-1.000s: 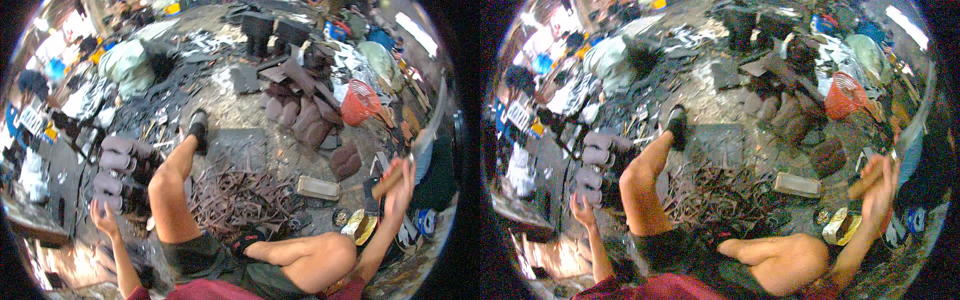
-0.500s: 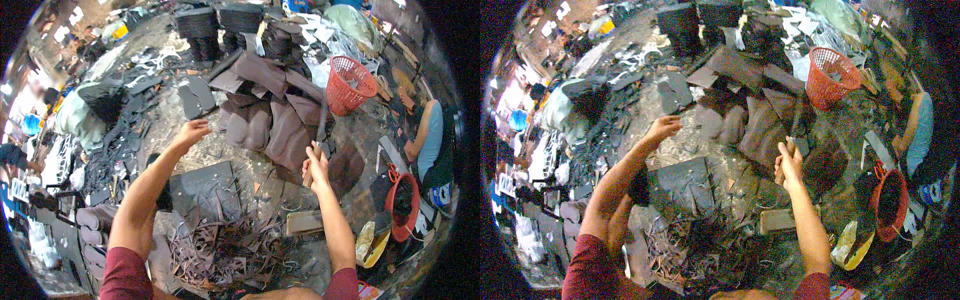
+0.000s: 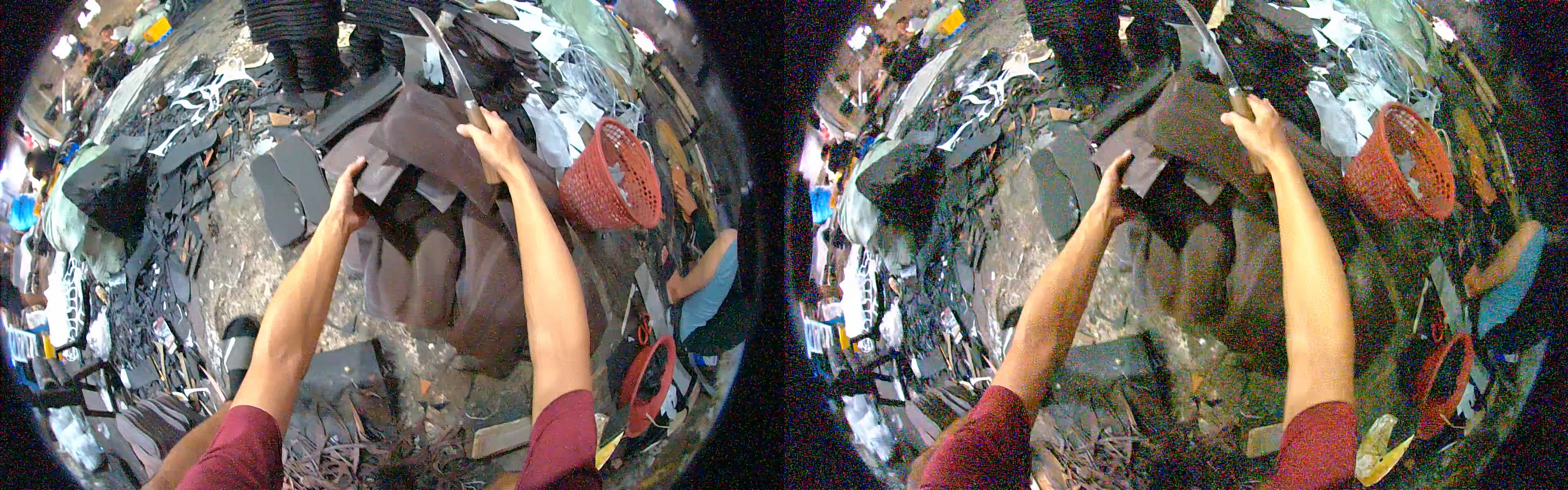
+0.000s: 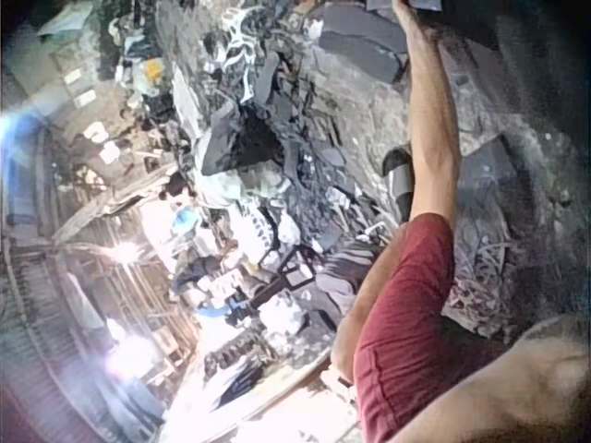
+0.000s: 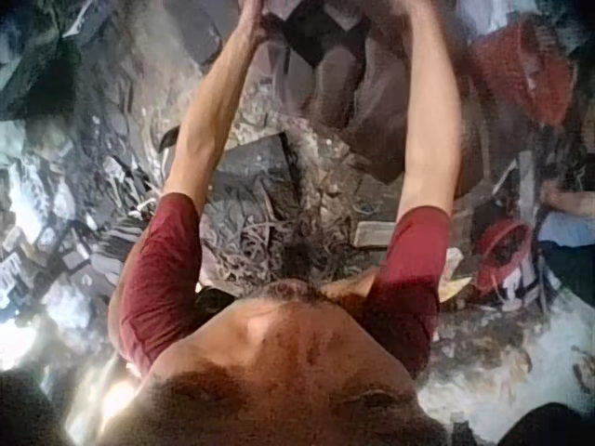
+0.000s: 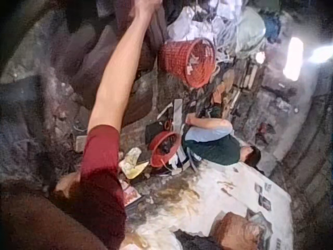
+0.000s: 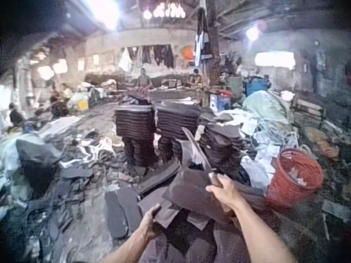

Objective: The person sits on the floor and uses a knife to cut strips from a rubber sole. They repeatedly trim the edges and separate pieces, placing the cut strips on the floor.

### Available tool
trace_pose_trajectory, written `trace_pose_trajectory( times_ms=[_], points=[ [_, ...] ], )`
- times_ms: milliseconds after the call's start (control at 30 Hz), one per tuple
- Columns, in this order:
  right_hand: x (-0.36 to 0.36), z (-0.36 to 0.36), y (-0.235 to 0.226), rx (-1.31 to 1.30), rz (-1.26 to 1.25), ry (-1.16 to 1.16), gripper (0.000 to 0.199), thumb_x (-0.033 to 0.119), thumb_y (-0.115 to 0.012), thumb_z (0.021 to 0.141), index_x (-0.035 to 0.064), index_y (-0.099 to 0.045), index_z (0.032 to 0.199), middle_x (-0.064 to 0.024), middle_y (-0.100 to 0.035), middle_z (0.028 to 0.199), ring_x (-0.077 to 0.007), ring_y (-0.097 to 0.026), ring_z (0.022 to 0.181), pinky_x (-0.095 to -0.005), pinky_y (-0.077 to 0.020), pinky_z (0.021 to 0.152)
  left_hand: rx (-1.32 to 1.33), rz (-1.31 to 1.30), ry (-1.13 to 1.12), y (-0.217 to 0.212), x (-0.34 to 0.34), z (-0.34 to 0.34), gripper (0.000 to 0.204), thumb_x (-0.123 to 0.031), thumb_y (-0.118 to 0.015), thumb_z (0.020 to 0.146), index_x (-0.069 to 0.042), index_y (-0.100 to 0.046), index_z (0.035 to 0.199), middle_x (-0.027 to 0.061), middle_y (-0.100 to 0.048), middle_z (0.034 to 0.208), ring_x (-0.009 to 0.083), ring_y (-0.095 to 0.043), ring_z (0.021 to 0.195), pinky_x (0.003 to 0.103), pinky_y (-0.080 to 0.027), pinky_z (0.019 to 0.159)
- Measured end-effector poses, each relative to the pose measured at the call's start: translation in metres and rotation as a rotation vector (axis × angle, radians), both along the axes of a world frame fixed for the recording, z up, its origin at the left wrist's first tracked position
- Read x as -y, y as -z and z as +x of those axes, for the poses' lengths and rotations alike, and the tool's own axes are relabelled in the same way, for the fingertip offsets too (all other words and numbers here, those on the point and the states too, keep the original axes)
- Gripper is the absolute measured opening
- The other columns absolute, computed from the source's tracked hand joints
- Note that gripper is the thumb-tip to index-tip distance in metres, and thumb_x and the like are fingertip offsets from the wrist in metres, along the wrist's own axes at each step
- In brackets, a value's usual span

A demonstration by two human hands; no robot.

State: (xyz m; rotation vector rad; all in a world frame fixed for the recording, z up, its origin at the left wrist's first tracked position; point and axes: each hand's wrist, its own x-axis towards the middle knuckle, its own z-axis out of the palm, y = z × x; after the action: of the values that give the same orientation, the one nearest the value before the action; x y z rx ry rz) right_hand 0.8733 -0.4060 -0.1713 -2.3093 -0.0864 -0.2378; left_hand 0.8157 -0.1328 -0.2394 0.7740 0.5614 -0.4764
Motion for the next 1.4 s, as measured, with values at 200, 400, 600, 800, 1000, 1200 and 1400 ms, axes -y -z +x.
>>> trace_pose_trajectory(
  times_ms=[200,400,600,800,1000,1200,1400],
  points=[
    [-0.040,0.083,0.024,-0.294,-0.187,-0.087,0.045,0.054,-0.050,0.080,0.0213,-0.071,0.102,-0.0256,-0.037,0.151,-0.0380,-0.014,0.149,-0.0579,0.0123,0.116,0.126,-0.081,0.066,0.042,-0.026,0.022,0.043,-0.032,-0.071,0.087,-0.005,-0.064,0.119,0.0098,-0.069,0.114,0.0243,-0.066,0.099,0.038,-0.050,0.091],
    [-0.024,0.009,0.031,-0.175,-0.245,-0.176,0.044,0.047,-0.047,0.088,0.0104,-0.071,0.092,-0.0168,-0.065,0.122,-0.0390,-0.038,0.138,-0.0454,-0.0282,0.114,0.180,0.043,-0.182,0.032,0.006,-0.087,0.061,-0.021,-0.076,0.083,-0.001,-0.050,0.135,0.0102,-0.058,0.131,0.0277,-0.057,0.116,0.042,-0.045,0.101],
    [-0.090,-0.209,0.010,-0.225,-0.281,-0.265,0.052,0.045,-0.065,0.084,0.0170,-0.062,0.129,-0.0132,-0.038,0.151,-0.0466,-0.017,0.144,-0.0686,-0.0290,0.108,-0.171,0.157,-0.438,-0.031,-0.035,-0.323,0.048,-0.007,-0.073,0.084,-0.001,-0.055,0.128,0.0101,-0.063,0.116,0.0255,-0.062,0.105,0.040,-0.051,0.094],
    [-0.062,-0.320,-0.058,-0.640,0.419,-0.251,0.042,0.035,-0.067,0.088,0.0130,-0.062,0.124,-0.0152,-0.067,0.111,-0.0327,-0.066,0.099,-0.0491,-0.0533,0.089,-0.650,0.523,-0.274,-0.069,-0.137,-0.453,0.065,-0.002,-0.070,0.079,-0.006,-0.046,0.139,0.0116,-0.056,0.130,0.0276,-0.058,0.110,0.041,-0.051,0.090],
    [0.108,-0.259,0.037,0.007,-0.395,0.545,0.026,0.031,-0.059,0.096,0.0122,-0.061,0.114,-0.0129,-0.066,0.112,-0.0340,-0.061,0.102,-0.0442,-0.0484,0.087,0.320,1.331,-0.620,-0.143,-0.111,-0.297,0.051,-0.003,-0.063,0.089,0.002,-0.048,0.137,0.0167,-0.051,0.139,0.0273,-0.049,0.129,0.038,-0.036,0.110],
    [0.147,-0.292,0.130,-0.018,-0.582,0.945,0.032,0.039,-0.056,0.096,0.0158,-0.061,0.117,-0.0084,-0.064,0.109,-0.0332,-0.059,0.101,-0.0482,-0.0474,0.082,0.701,1.253,0.364,-0.024,0.087,-0.052,0.103,-0.047,-0.083,0.071,-0.002,-0.034,0.149,0.0241,-0.055,0.136,0.0315,-0.055,0.126,0.043,-0.045,0.104],
    [0.134,-0.286,0.130,-0.094,-0.518,0.882,0.033,0.038,-0.058,0.094,0.0218,-0.059,0.122,-0.0125,-0.061,0.115,-0.0378,-0.057,0.106,-0.0528,-0.0466,0.083,0.315,1.308,0.017,0.084,0.240,0.008,0.137,-0.050,-0.092,0.057,0.010,-0.010,0.150,0.0307,-0.049,0.138,0.0404,-0.050,0.129,0.045,-0.040,0.109]
  ],
)
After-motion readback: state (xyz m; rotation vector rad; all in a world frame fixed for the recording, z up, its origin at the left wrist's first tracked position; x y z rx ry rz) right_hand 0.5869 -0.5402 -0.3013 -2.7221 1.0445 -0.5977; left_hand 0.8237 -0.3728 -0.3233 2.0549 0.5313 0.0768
